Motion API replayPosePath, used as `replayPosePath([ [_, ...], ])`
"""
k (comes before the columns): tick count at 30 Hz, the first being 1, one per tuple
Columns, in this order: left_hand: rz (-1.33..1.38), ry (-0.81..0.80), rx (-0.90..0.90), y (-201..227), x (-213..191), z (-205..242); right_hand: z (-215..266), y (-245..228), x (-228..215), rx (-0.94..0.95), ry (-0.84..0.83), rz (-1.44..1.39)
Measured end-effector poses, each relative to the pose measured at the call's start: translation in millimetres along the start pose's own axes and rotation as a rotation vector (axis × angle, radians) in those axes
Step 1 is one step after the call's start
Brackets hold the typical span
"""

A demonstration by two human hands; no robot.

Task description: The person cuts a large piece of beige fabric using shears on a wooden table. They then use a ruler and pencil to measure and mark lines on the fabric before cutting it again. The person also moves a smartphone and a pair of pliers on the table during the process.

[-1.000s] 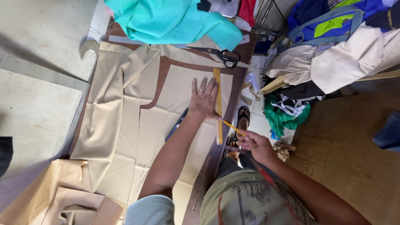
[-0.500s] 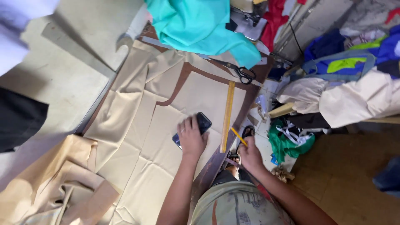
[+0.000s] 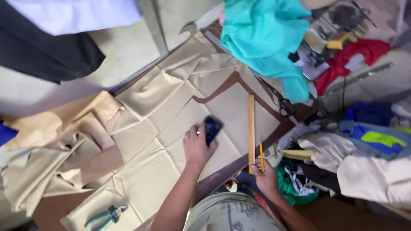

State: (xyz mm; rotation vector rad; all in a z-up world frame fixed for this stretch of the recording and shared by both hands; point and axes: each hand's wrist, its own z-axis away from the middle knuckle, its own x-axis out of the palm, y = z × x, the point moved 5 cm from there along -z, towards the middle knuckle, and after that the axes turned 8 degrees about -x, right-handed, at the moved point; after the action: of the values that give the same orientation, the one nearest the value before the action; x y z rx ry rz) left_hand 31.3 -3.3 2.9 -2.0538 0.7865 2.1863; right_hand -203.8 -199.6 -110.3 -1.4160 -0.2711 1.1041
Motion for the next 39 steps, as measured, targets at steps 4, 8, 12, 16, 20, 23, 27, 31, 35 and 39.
replayPosePath([
  [4, 0.013, -0.043, -0.441, -36.7, 12.4, 13.9, -33.6, -25.4, 5.8, -0.198, -0.254, 0.008],
  [8, -0.085, 0.014, -0.464, -43.0, 43.9, 12.2, -65.3, -55.3, 19.7, -0.055, -0.394, 0.054],
  [12, -0.102, -0.011, -0.277, -0.1, 16.4, -5.0, -91.7, -106.3, -11.5, -0.220, -0.338, 0.450],
  [16, -0.210, -0.249, -0.025, 34.5, 11.7, -39.1, -150.6, -108.4, -37.3, -0.308, -0.184, 0.591],
  [20, -0.308, -0.331, -0.013, 33.1, 32.4, -51.5, -197.7, -109.0, -32.4, -0.399, -0.170, 0.731],
  [23, -0.319, -0.364, -0.045, 35.5, 25.6, -50.9, -214.9, -96.3, -26.6, -0.456, -0.136, 0.817],
  [27, -0.302, -0.371, -0.060, 36.2, 26.0, -51.2, -223.5, -82.5, -24.8, -0.394, -0.126, 0.758],
  [31, -0.292, -0.372, -0.085, 38.2, 25.3, -57.1, -233.5, -77.3, -23.2, -0.340, -0.175, 0.632],
  [35, -0.243, -0.357, -0.089, 34.5, 30.0, -58.0, -232.7, -96.9, -27.4, -0.325, -0.195, 0.564],
  [39, -0.229, -0.313, -0.082, 33.6, 30.0, -59.0, -233.8, -105.9, -27.2, -0.300, -0.249, 0.627],
])
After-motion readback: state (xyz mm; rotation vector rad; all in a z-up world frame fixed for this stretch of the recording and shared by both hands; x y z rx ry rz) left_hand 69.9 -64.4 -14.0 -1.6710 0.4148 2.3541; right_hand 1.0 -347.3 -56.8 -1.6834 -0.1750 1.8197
